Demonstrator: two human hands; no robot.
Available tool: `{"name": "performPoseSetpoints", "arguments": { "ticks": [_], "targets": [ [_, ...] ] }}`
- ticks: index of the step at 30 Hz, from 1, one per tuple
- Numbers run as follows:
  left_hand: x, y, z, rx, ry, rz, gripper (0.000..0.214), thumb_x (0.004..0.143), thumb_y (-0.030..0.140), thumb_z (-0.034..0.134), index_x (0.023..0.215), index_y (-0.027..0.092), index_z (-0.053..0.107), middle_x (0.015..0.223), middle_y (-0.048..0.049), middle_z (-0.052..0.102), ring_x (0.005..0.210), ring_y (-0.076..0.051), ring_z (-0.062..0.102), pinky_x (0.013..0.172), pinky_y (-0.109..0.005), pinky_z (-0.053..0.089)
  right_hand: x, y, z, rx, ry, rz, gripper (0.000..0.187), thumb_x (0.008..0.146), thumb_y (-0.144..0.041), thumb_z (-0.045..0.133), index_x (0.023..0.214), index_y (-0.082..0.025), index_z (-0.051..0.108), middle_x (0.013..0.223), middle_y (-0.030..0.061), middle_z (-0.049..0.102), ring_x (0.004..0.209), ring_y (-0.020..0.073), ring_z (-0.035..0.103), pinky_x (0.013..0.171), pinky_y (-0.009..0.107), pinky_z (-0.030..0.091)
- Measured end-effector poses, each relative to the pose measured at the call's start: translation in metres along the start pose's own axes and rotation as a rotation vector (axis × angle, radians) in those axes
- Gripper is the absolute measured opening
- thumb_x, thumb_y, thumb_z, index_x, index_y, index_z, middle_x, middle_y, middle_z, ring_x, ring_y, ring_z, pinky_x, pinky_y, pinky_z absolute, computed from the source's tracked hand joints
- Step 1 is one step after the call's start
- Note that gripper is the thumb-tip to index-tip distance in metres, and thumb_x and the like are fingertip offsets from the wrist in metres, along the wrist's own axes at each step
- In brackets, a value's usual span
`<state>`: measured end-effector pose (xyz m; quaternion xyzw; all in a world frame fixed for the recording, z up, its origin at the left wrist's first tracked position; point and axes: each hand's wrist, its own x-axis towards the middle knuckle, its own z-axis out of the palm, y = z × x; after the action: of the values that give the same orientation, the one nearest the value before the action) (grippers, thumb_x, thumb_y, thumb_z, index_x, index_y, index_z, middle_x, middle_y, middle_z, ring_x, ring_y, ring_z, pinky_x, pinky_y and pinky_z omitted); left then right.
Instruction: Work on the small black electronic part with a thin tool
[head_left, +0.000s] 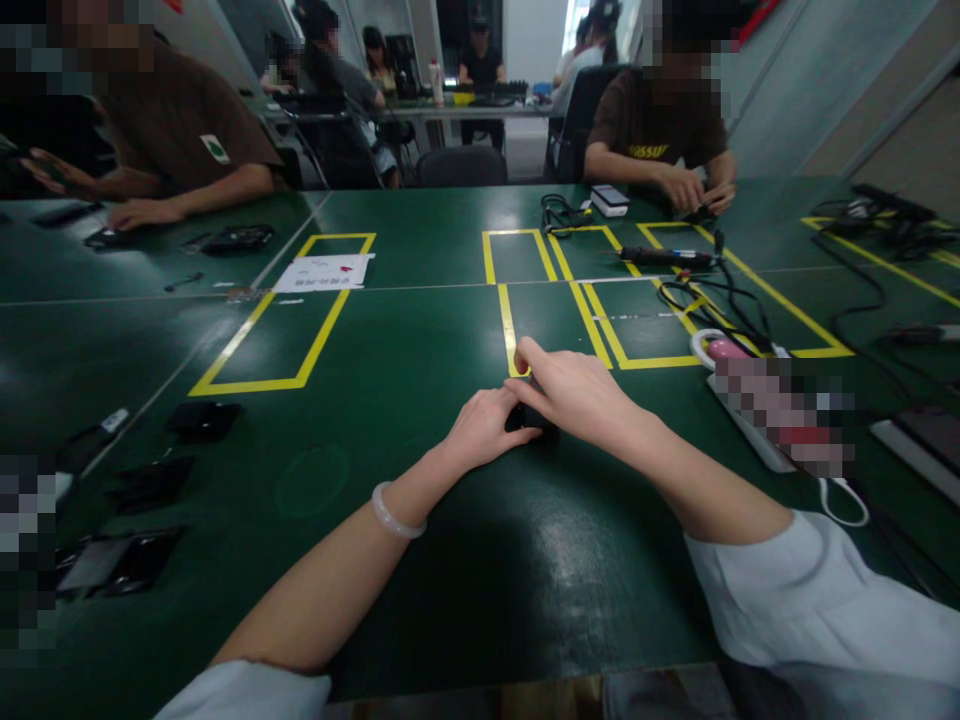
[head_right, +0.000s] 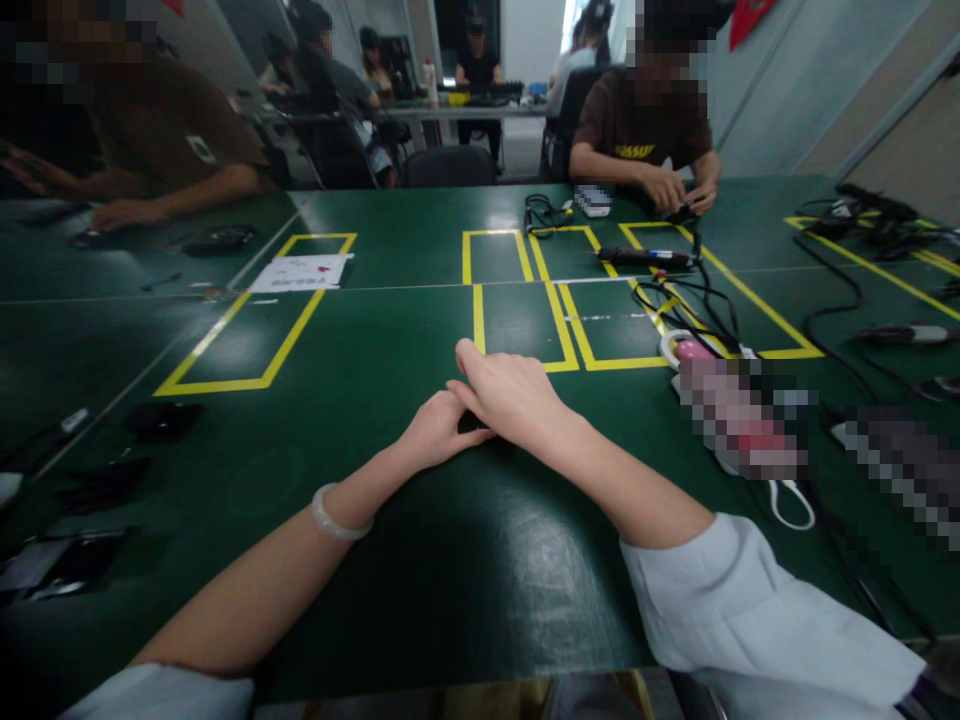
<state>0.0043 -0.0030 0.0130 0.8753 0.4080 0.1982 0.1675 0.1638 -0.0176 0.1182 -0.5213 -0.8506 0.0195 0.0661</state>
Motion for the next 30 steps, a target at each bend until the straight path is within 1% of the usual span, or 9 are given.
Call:
{"name": "performPoseSetpoints", "arguments": {
  "ticks": [3, 8, 11, 13, 16, 21, 24, 27, 30],
  "targets": [
    [0.0002, 0.0005, -0.0004, -0.002, -0.004, 0.009, 0.044, 0.085, 0.051, 0.061, 0.114, 0.017, 0.057, 0.113, -0.0102, 0.067, 0.104, -0.029, 0.063, 0.088, -0.040, 0.050, 0.0014, 0.0006, 0.0006, -0.033, -0.021, 0.007, 0.023, 0.096, -0.037, 0.037, 0.106, -0.021, 0.049, 0.082, 0.0040, 0.069, 0.068, 0.0182, 0.062, 0.053, 0.028, 0.022],
    [-0.0001, -0.0016, 0.0020, 0.017, -0.006, -0.004, 0.045, 0.085, 0.053, 0.061, 0.111, 0.016, 0.058, 0.107, -0.0103, 0.067, 0.100, -0.029, 0.064, 0.086, -0.041, 0.050, 0.0002, 0.0017, 0.0008, 0.001, 0.008, -0.016, 0.020, 0.093, -0.031, 0.038, 0.108, -0.021, 0.048, 0.085, 0.0030, 0.069, 0.067, 0.0172, 0.061, 0.052, 0.027, 0.021],
    [-0.0002, -0.0015, 0.0024, 0.019, 0.005, -0.004, 0.047, 0.084, 0.053, 0.061, 0.113, 0.016, 0.057, 0.109, -0.0108, 0.067, 0.101, -0.029, 0.064, 0.088, -0.041, 0.050, -0.0004, 0.0006, -0.0004, -0.005, 0.014, -0.013, 0.021, 0.093, -0.034, 0.040, 0.108, -0.020, 0.047, 0.085, 0.0037, 0.069, 0.069, 0.0181, 0.062, 0.052, 0.027, 0.021],
    [-0.0001, -0.0008, 0.0015, 0.012, 0.005, 0.006, 0.045, 0.085, 0.051, 0.062, 0.114, 0.017, 0.057, 0.112, -0.0105, 0.067, 0.103, -0.029, 0.064, 0.088, -0.040, 0.050, 0.0001, -0.0001, -0.0008, -0.026, -0.005, -0.004, 0.022, 0.094, -0.035, 0.038, 0.107, -0.020, 0.048, 0.083, 0.0044, 0.069, 0.069, 0.0187, 0.062, 0.052, 0.028, 0.021],
    [0.0002, -0.0001, -0.0005, 0.004, -0.010, 0.014, 0.043, 0.085, 0.051, 0.062, 0.111, 0.017, 0.057, 0.111, -0.0099, 0.067, 0.102, -0.028, 0.064, 0.087, -0.040, 0.050, 0.0012, -0.0003, -0.0006, -0.049, -0.025, 0.003, 0.022, 0.095, -0.033, 0.037, 0.108, -0.021, 0.048, 0.082, 0.0045, 0.069, 0.068, 0.0189, 0.062, 0.052, 0.028, 0.021],
    [0.0003, -0.0011, -0.0005, 0.016, -0.013, 0.000, 0.044, 0.084, 0.052, 0.062, 0.108, 0.016, 0.058, 0.106, -0.0102, 0.068, 0.098, -0.029, 0.064, 0.084, -0.039, 0.051, 0.0006, 0.0003, -0.0001, -0.012, -0.004, -0.018, 0.020, 0.092, -0.029, 0.040, 0.110, -0.021, 0.047, 0.086, 0.0033, 0.070, 0.068, 0.0191, 0.062, 0.052, 0.028, 0.022],
    [0.0002, -0.0011, 0.0004, 0.016, -0.003, 0.000, 0.045, 0.084, 0.052, 0.062, 0.110, 0.016, 0.058, 0.107, -0.0101, 0.067, 0.099, -0.029, 0.064, 0.085, -0.040, 0.050, -0.0003, 0.0001, 0.0000, 0.011, 0.010, -0.017, 0.022, 0.092, -0.033, 0.043, 0.109, -0.020, 0.046, 0.087, 0.0030, 0.070, 0.070, 0.0196, 0.063, 0.052, 0.028, 0.022],
    [0.0002, -0.0002, -0.0002, 0.011, -0.003, 0.007, 0.043, 0.085, 0.049, 0.062, 0.113, 0.017, 0.057, 0.110, -0.0094, 0.067, 0.101, -0.029, 0.064, 0.087, -0.039, 0.050, 0.0002, -0.0005, -0.0003, -0.008, -0.011, 0.002, 0.025, 0.094, -0.039, 0.040, 0.108, -0.020, 0.047, 0.084, 0.0045, 0.070, 0.070, 0.0199, 0.063, 0.052, 0.028, 0.021],
    [0.0002, 0.0000, -0.0013, 0.009, -0.020, 0.016, 0.043, 0.085, 0.050, 0.062, 0.113, 0.017, 0.057, 0.112, -0.0091, 0.067, 0.102, -0.028, 0.064, 0.087, -0.039, 0.050, 0.0014, -0.0007, -0.0011, -0.041, -0.032, 0.016, 0.022, 0.095, -0.035, 0.038, 0.108, -0.019, 0.049, 0.081, 0.0051, 0.070, 0.067, 0.0189, 0.062, 0.052, 0.027, 0.019]
  ]
}}
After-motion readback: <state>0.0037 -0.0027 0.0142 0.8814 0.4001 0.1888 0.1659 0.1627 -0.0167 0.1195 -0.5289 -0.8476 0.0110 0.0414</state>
